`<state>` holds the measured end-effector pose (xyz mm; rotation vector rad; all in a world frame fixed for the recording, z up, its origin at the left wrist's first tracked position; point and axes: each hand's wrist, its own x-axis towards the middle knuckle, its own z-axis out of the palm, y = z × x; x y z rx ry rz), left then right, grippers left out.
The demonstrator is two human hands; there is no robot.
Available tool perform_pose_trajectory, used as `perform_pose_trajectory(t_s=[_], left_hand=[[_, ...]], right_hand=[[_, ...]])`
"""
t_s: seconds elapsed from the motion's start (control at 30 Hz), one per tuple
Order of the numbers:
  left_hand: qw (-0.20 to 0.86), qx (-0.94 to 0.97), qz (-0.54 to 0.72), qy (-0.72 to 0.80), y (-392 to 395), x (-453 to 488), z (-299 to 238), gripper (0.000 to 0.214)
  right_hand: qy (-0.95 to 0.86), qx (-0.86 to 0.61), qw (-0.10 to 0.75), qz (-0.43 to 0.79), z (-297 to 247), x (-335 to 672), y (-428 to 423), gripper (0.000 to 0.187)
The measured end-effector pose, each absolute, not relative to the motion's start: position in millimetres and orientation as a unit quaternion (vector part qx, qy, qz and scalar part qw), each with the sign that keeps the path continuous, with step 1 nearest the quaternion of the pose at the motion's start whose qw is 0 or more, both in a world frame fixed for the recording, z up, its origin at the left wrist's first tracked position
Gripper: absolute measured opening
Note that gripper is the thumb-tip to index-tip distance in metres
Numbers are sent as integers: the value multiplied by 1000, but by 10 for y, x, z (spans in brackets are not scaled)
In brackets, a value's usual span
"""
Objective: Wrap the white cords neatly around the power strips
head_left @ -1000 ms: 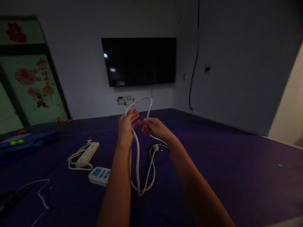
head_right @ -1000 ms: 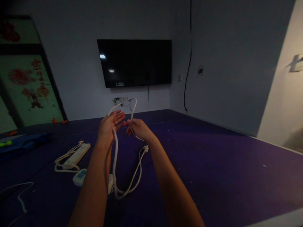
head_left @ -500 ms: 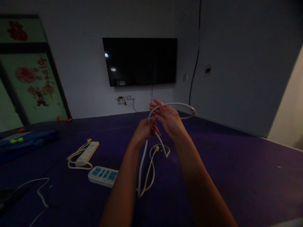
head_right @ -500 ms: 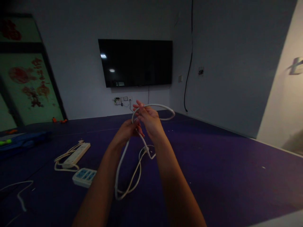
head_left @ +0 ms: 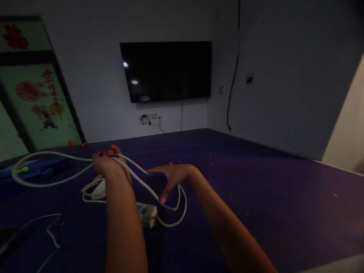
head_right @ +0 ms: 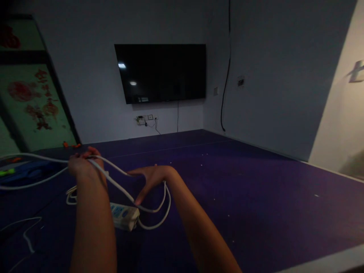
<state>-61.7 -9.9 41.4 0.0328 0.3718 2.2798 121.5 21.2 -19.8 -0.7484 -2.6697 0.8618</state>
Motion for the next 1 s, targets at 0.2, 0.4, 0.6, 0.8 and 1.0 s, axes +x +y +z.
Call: perform_pose_trajectory(t_s=[0.2, 0.4, 0.6, 0.8, 1.0], left_hand=[[311, -45, 935, 166, -137, -839, 444, 28], [350, 27, 915, 201, -127, -880, 430, 29], [482, 237, 806, 249, 158, -628, 305, 33], [537, 520, 586, 312, 343, -299, 95, 41], [379, 778, 368, 340, 483, 162, -147, 32]], right_hand=[[-949, -188, 80, 242, -294, 729, 67, 64], [-870, -245, 353, 244, -270, 821, 256, 24], [-702, -244, 564, 359, -104, 1084, 364, 22], [-518, -221, 666, 489, -12, 1268, 397, 19], [-482, -192, 677, 522, 26, 1382, 376, 20]])
